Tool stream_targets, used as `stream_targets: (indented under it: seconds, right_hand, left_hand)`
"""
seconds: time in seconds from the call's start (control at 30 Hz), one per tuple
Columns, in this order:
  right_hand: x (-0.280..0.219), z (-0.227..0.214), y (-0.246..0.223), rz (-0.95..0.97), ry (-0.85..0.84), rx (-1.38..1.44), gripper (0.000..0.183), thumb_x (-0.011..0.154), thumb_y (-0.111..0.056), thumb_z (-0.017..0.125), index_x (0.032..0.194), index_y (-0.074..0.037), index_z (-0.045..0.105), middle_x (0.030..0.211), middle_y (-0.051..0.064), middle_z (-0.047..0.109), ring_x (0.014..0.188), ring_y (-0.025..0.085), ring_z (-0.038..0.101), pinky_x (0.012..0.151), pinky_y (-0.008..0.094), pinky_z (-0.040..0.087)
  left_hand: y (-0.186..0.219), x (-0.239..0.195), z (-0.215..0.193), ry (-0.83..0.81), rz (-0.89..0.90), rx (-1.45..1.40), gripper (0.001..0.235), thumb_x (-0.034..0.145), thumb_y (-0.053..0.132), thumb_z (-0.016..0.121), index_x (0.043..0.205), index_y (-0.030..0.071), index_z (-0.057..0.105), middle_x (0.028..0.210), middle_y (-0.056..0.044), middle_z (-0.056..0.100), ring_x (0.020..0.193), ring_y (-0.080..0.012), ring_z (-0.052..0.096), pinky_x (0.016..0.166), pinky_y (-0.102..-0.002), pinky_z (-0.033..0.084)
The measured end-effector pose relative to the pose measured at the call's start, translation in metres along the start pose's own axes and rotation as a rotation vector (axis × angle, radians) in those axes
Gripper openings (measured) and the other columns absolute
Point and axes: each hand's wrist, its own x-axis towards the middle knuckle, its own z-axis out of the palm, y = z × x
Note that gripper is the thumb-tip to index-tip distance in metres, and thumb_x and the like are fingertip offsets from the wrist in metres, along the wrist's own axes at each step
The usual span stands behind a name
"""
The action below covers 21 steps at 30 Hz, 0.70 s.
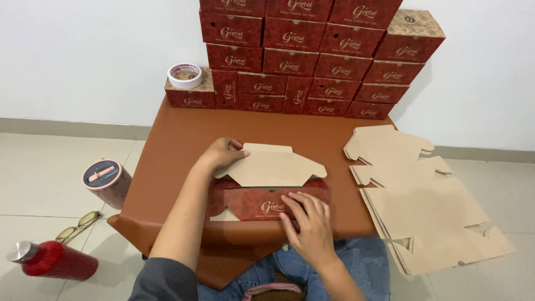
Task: The person assembles flat cardboard pieces into small rectangular boxes by folding along pre-cut lines and tucking flaps into slots. The person repeats the process for a second box and places both finished boxes on a stack of similar boxes.
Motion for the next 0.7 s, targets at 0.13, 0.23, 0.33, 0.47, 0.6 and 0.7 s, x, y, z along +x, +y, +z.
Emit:
stream_targets:
  seconds: [0.13,0.23,0.33,0.47,0.6,0.7]
  right_hand:
    - [0.011,0.009,0.01,-0.056,-0.177,0.005,0.062,0.091,-0.044,0.065,0.141,-0.01,0.054,0.143,0.011,0.053,0.142,0.029,0.039,0.117,0.052,0.023]
    - [0.023,0.007,0.011,-0.097,-0.28,0.066,0.073,0.089,-0.048,0.066,0.147,-0.008,0.046,0.147,0.015,0.05,0.146,0.034,0.033,0.12,0.059,0.011]
    - [0.036,-0.001,0.018,-0.136,-0.285,0.046,0.065,0.084,-0.033,0.073,0.143,-0.016,0.052,0.121,0.006,0.057,0.126,0.024,0.049,0.122,0.06,0.008]
    - [0.047,-0.021,0.033,-0.115,-0.217,0.046,0.019,0.08,-0.016,0.075,0.098,-0.022,0.077,0.088,-0.005,0.063,0.096,0.012,0.063,0.123,0.058,0.015]
    - [0.051,-0.029,0.055,-0.092,-0.144,-0.128,0.02,0.075,-0.012,0.075,0.088,-0.025,0.082,0.092,-0.008,0.072,0.095,0.012,0.064,0.122,0.05,0.028]
    - [0.053,-0.03,0.066,0.015,-0.276,-0.146,0.03,0.082,-0.005,0.063,0.099,-0.022,0.081,0.108,-0.006,0.076,0.11,0.011,0.065,0.122,0.041,0.033]
  left_hand:
    - [0.015,-0.035,-0.014,0.062,-0.042,-0.201,0.036,0.087,0.024,0.076,0.114,0.0,0.072,0.096,-0.012,0.073,0.075,-0.0191,0.071,0.067,-0.027,0.057]
    - [0.02,-0.055,-0.03,0.106,-0.094,-0.288,0.028,0.091,0.022,0.07,0.113,0.004,0.072,0.099,-0.01,0.073,0.082,-0.0178,0.07,0.074,-0.026,0.056]
    - [0.003,-0.048,-0.046,0.194,-0.077,-0.291,0.022,0.094,0.023,0.069,0.109,0.007,0.071,0.095,-0.009,0.073,0.075,-0.0172,0.071,0.069,-0.026,0.06]
    - [-0.019,-0.061,-0.071,0.412,-0.034,-0.313,0.021,0.095,0.02,0.069,0.109,0.004,0.067,0.094,-0.008,0.067,0.078,-0.015,0.066,0.068,-0.026,0.058]
    - [-0.065,-0.065,-0.081,0.625,0.151,-0.164,0.014,0.09,0.012,0.076,0.091,0.006,0.064,0.073,-0.003,0.059,0.059,-0.0103,0.052,0.054,-0.024,0.045]
    - [-0.038,-0.117,-0.069,0.773,0.16,0.166,0.012,0.094,0.011,0.071,0.093,0.004,0.061,0.089,-0.006,0.059,0.074,-0.0189,0.06,0.069,-0.034,0.05]
